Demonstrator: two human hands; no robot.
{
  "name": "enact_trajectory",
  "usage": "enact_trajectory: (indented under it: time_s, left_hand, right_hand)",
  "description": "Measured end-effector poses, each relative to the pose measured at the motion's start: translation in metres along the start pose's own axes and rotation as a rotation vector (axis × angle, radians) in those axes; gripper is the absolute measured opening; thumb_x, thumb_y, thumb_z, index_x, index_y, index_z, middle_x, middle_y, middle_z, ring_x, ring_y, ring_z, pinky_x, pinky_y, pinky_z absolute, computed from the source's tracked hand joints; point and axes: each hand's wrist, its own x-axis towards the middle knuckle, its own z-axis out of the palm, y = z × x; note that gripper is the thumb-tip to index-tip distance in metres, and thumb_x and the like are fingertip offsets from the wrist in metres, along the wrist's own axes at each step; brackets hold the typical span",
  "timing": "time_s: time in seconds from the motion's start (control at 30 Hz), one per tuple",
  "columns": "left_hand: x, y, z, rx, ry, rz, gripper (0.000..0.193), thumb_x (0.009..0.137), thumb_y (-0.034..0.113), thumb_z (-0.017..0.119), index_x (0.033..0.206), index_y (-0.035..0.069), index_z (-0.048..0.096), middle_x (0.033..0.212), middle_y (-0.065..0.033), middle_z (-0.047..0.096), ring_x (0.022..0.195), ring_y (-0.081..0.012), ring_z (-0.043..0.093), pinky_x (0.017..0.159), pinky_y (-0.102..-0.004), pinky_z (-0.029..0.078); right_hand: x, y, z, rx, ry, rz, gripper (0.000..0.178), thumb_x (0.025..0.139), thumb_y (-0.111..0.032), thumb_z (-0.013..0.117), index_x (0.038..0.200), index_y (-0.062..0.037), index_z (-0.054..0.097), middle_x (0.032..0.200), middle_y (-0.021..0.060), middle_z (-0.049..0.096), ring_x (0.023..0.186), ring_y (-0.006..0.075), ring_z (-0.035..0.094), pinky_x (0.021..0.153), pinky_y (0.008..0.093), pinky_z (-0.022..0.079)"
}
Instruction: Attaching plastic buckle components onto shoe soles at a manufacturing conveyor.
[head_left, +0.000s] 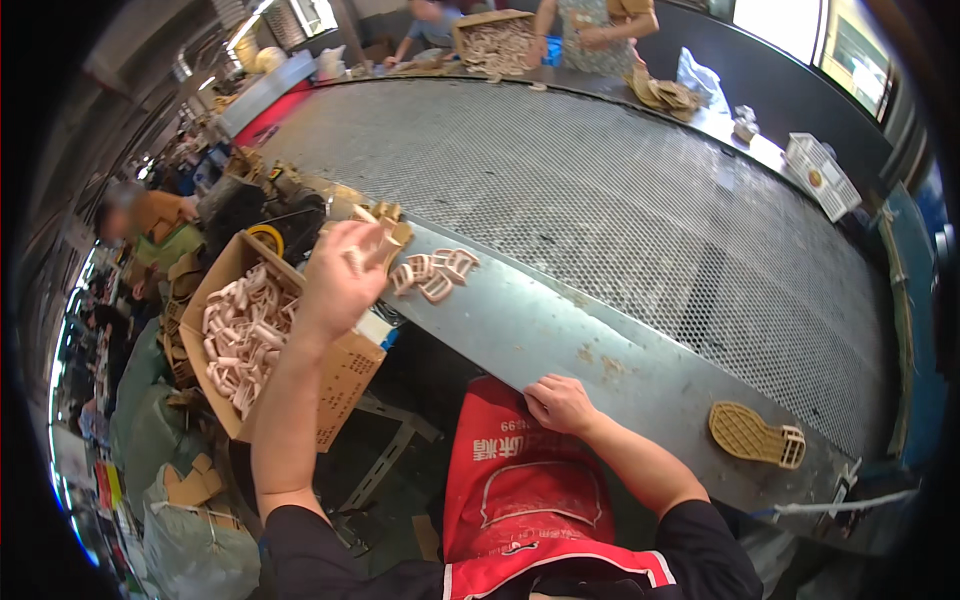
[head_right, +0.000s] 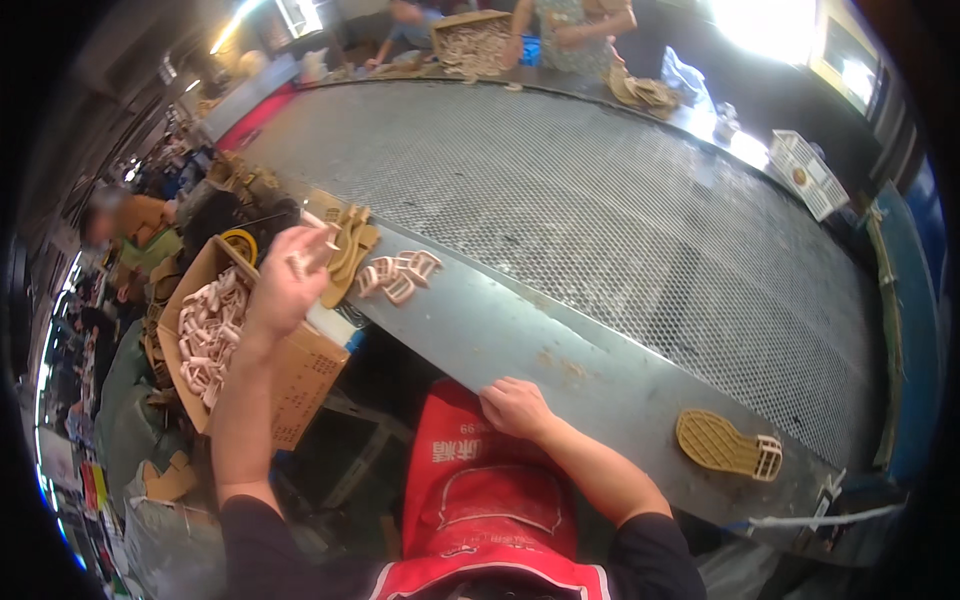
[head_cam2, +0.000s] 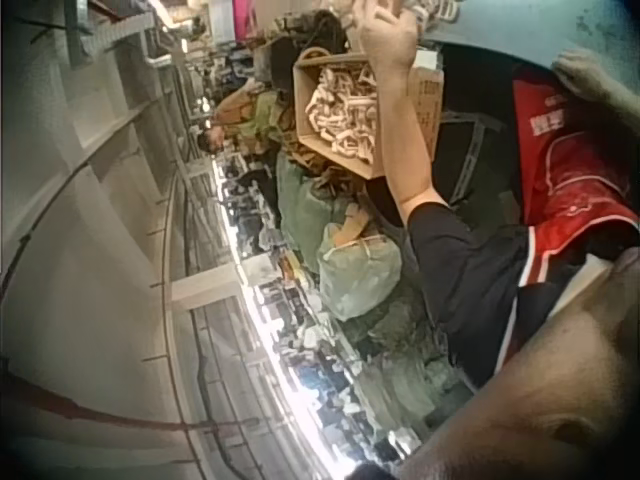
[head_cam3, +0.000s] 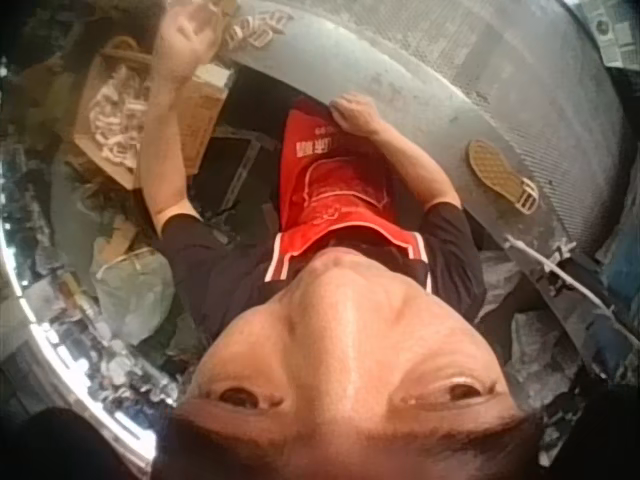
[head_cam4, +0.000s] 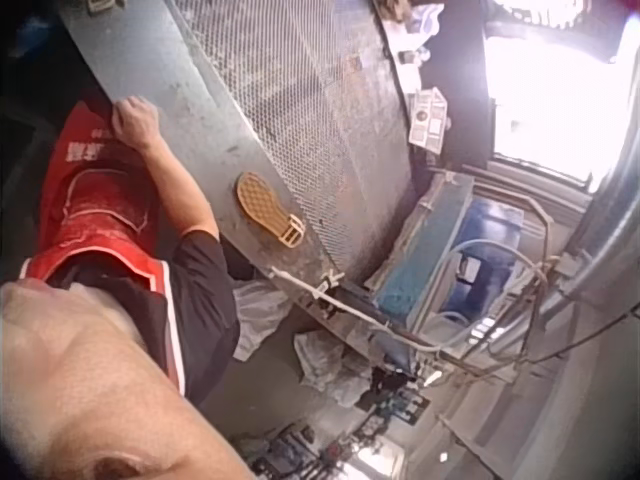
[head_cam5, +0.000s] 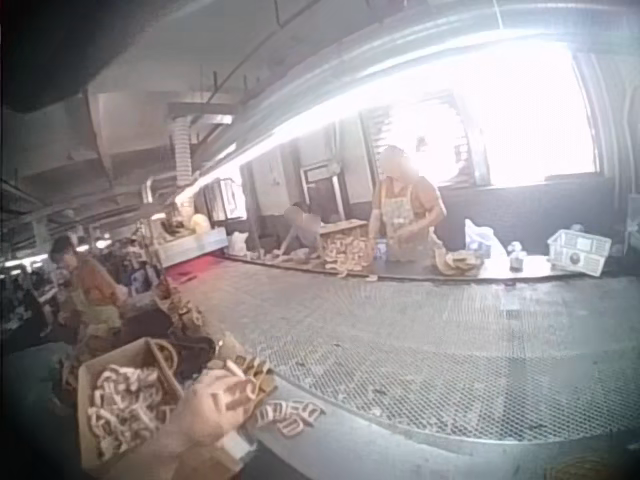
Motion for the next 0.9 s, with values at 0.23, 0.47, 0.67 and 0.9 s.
enact_trajectory:
  time_s: [0.23, 0.47, 0.67, 0.9]
  left_hand:
    - [-0.025, -0.011, 0.196, -0.056, -0.253, 0.143, 0.061, 0.084, 0.017, 0.076, 0.144, 0.005, 0.073, 0.15, -0.0207, 0.064, 0.134, -0.0427, 0.068, 0.114, -0.0497, 0.057]
    - [-0.051, -0.054, 0.308, 0.082, -0.201, 0.184, 0.056, 0.086, 0.024, 0.082, 0.139, 0.006, 0.074, 0.155, -0.0215, 0.06, 0.142, -0.0458, 0.062, 0.117, -0.0543, 0.054]
    - [-0.036, -0.096, 0.32, 0.291, -0.129, 0.281, 0.076, 0.085, 0.055, 0.093, 0.143, 0.01, 0.072, 0.16, -0.0166, 0.059, 0.146, -0.039, 0.055, 0.116, -0.0565, 0.051]
    - [-0.027, -0.103, 0.316, 0.256, 0.028, 0.468, 0.092, 0.085, 0.065, 0.09, 0.15, 0.005, 0.068, 0.163, -0.0188, 0.057, 0.146, -0.0409, 0.054, 0.121, -0.0629, 0.041]
  right_hand:
    - [0.0, 0.003, 0.006, 0.003, -0.027, 0.016, 0.007, 0.093, -0.012, 0.076, 0.093, -0.0113, 0.069, 0.085, 0.0093, 0.067, 0.08, 0.0333, 0.07, 0.071, 0.0471, 0.058]
    - [0.003, 0.01, -0.001, -0.008, -0.026, 0.017, 0.007, 0.092, -0.013, 0.076, 0.095, -0.0106, 0.071, 0.083, 0.0089, 0.067, 0.079, 0.0328, 0.07, 0.071, 0.0465, 0.058]
    - [0.009, 0.009, 0.004, 0.002, -0.002, 0.025, 0.006, 0.093, -0.013, 0.076, 0.093, -0.0103, 0.071, 0.083, 0.009, 0.067, 0.079, 0.0324, 0.07, 0.07, 0.046, 0.058]
    - [0.012, 0.017, -0.002, 0.031, 0.005, 0.034, 0.007, 0.094, -0.014, 0.076, 0.092, -0.0112, 0.07, 0.083, 0.0094, 0.067, 0.081, 0.0334, 0.071, 0.071, 0.0469, 0.059]
